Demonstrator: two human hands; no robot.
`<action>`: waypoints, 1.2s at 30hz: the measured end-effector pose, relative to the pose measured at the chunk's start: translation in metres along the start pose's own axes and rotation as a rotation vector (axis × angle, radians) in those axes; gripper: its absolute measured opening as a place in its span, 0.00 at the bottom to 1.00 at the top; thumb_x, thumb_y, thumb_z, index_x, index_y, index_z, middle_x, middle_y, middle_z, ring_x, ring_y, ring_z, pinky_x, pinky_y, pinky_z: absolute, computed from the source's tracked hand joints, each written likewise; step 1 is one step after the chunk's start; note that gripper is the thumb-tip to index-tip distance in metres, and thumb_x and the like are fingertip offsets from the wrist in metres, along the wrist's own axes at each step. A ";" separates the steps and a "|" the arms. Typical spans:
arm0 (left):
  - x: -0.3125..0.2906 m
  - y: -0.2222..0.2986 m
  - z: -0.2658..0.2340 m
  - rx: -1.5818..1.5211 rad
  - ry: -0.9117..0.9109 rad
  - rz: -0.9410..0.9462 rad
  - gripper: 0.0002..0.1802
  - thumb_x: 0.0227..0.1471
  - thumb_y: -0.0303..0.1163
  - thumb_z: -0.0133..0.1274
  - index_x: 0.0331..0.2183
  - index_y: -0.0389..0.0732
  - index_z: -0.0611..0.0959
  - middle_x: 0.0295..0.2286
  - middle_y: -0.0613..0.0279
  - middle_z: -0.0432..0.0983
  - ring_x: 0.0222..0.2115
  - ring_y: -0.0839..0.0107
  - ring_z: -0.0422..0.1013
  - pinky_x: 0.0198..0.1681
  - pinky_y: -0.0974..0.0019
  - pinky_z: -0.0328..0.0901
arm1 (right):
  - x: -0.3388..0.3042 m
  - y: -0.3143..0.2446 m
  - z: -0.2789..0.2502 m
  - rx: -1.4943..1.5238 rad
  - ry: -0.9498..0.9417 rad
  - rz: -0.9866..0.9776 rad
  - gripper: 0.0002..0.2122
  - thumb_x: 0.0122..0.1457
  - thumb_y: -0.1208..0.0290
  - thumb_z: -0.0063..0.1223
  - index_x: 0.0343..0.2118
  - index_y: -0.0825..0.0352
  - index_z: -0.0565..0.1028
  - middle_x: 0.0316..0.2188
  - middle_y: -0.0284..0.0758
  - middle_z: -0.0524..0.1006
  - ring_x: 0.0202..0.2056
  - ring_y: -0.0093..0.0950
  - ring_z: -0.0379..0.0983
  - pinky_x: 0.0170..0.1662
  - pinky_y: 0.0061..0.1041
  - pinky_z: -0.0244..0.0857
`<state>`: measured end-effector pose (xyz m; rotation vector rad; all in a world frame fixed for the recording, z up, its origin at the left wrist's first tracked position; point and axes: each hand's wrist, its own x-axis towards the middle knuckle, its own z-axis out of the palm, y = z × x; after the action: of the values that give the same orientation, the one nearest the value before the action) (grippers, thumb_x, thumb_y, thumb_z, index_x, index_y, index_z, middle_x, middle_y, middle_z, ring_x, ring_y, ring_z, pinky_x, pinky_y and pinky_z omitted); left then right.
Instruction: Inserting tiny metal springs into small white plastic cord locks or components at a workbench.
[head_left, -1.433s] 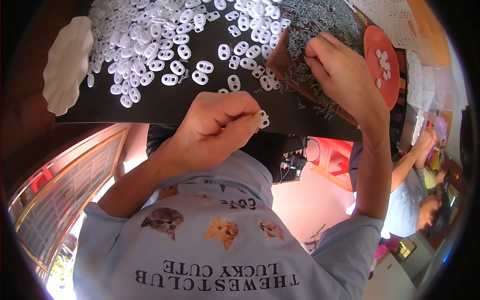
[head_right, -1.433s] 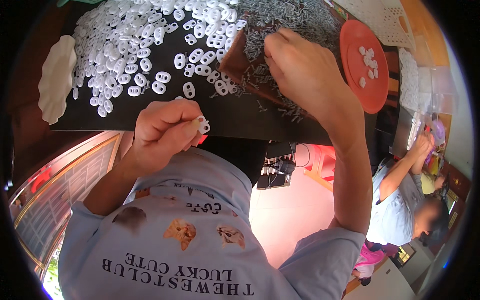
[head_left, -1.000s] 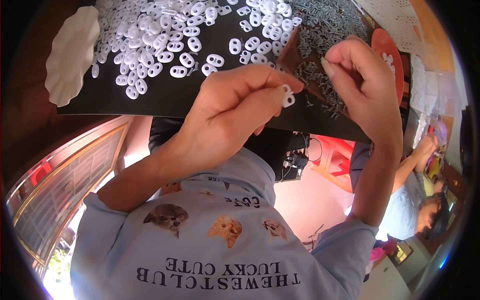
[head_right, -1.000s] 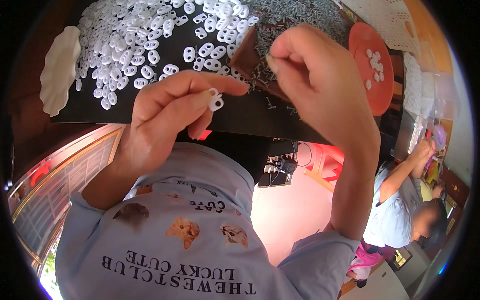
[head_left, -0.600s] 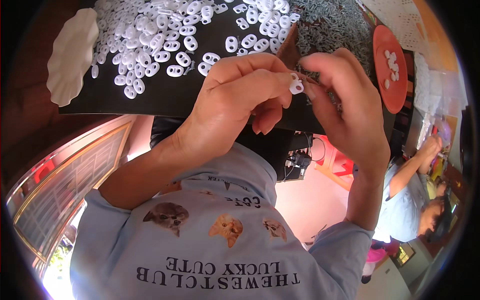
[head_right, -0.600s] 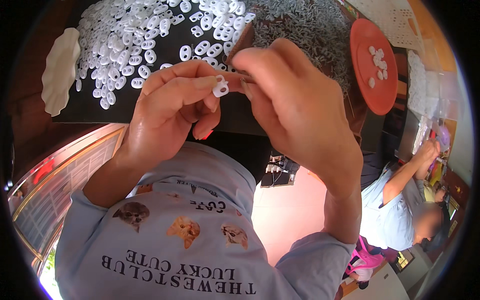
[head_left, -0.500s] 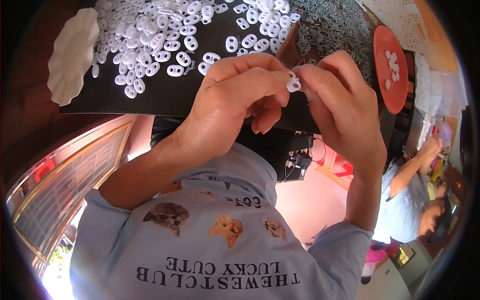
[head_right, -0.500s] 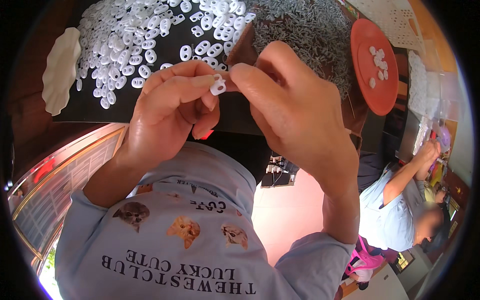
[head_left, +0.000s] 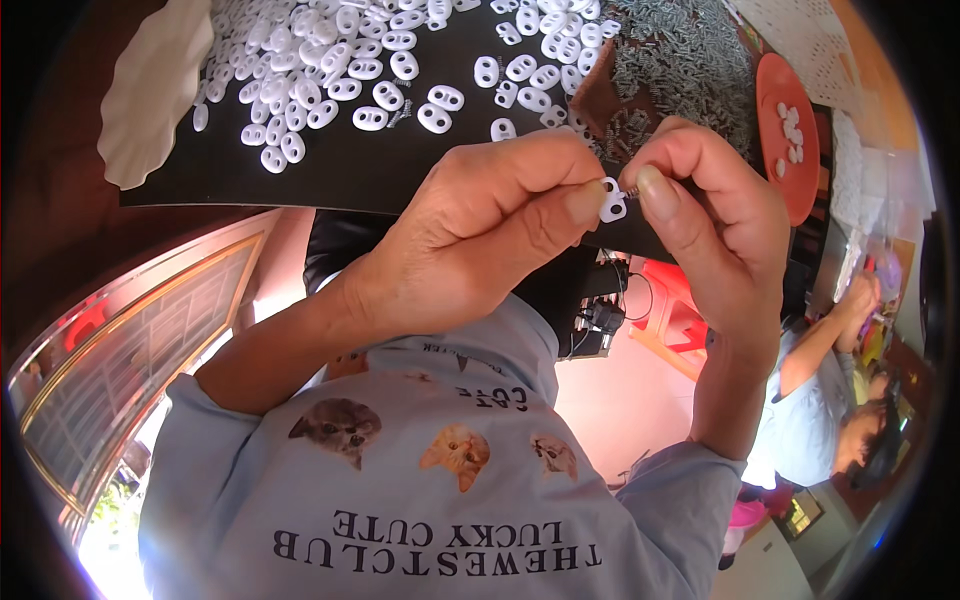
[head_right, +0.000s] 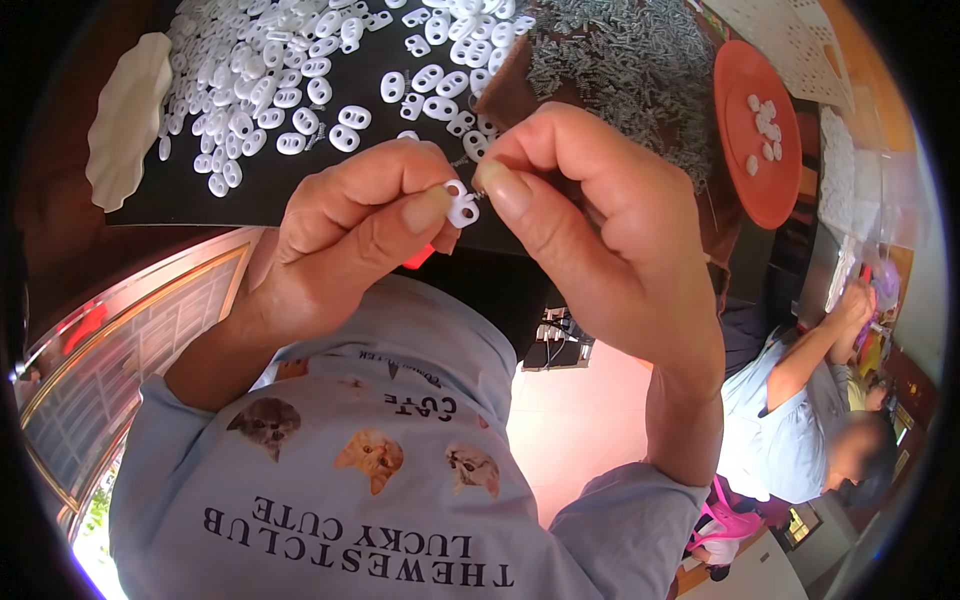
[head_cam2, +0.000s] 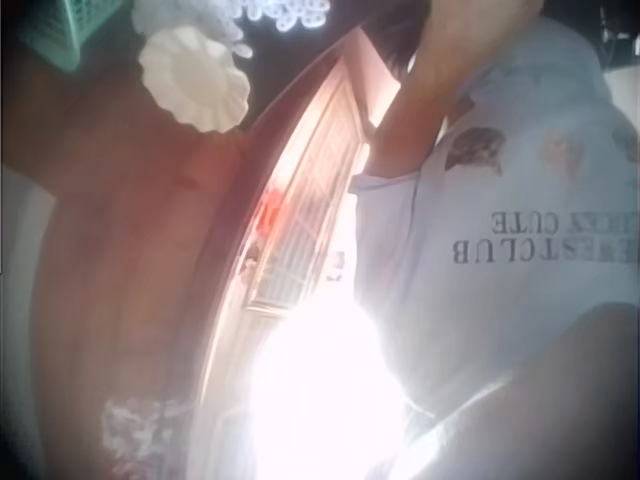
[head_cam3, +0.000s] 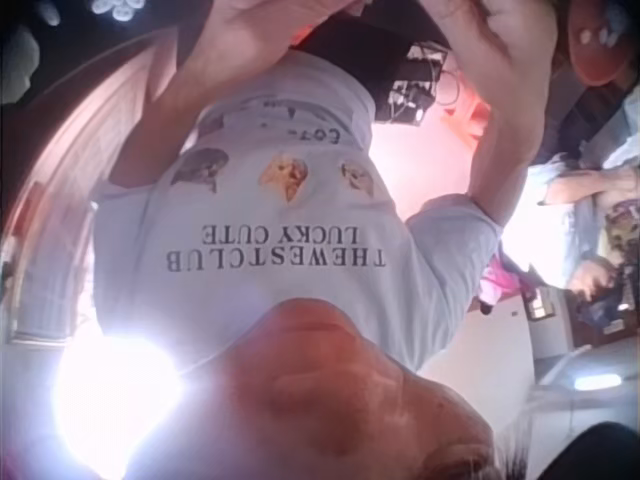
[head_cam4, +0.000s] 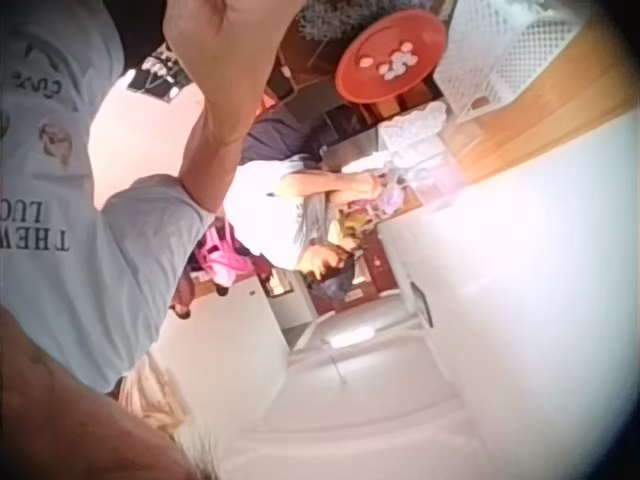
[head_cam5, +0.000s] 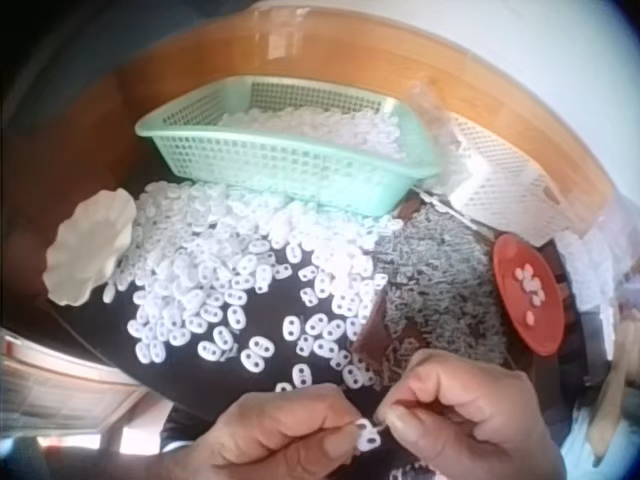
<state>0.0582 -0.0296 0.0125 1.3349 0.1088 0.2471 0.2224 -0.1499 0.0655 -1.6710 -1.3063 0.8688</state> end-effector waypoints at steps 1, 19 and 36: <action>-0.001 0.000 0.001 0.013 0.012 0.011 0.10 0.63 0.32 0.41 0.36 0.36 0.74 0.27 0.67 0.68 0.26 0.82 0.60 0.32 0.78 0.58 | 0.000 0.000 0.000 -0.020 -0.010 -0.016 0.04 0.59 0.78 0.47 0.31 0.73 0.70 0.26 0.30 0.67 0.29 0.18 0.59 0.32 0.15 0.53; -0.014 -0.005 0.004 0.002 0.053 0.045 0.10 0.63 0.32 0.42 0.33 0.36 0.74 0.26 0.68 0.68 0.28 0.81 0.63 0.33 0.77 0.60 | -0.004 -0.011 0.014 -0.020 -0.011 0.026 0.03 0.60 0.80 0.46 0.30 0.73 0.69 0.26 0.31 0.66 0.28 0.17 0.59 0.32 0.14 0.54; -0.014 -0.009 0.007 -0.035 0.036 0.027 0.11 0.63 0.32 0.41 0.32 0.35 0.73 0.26 0.67 0.67 0.27 0.81 0.62 0.32 0.77 0.59 | -0.004 0.002 0.024 -0.192 0.076 -0.175 0.05 0.57 0.81 0.50 0.27 0.71 0.67 0.18 0.33 0.63 0.19 0.23 0.57 0.22 0.23 0.52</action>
<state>0.0468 -0.0417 0.0042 1.2981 0.1162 0.2948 0.2013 -0.1493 0.0534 -1.6877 -1.4957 0.5876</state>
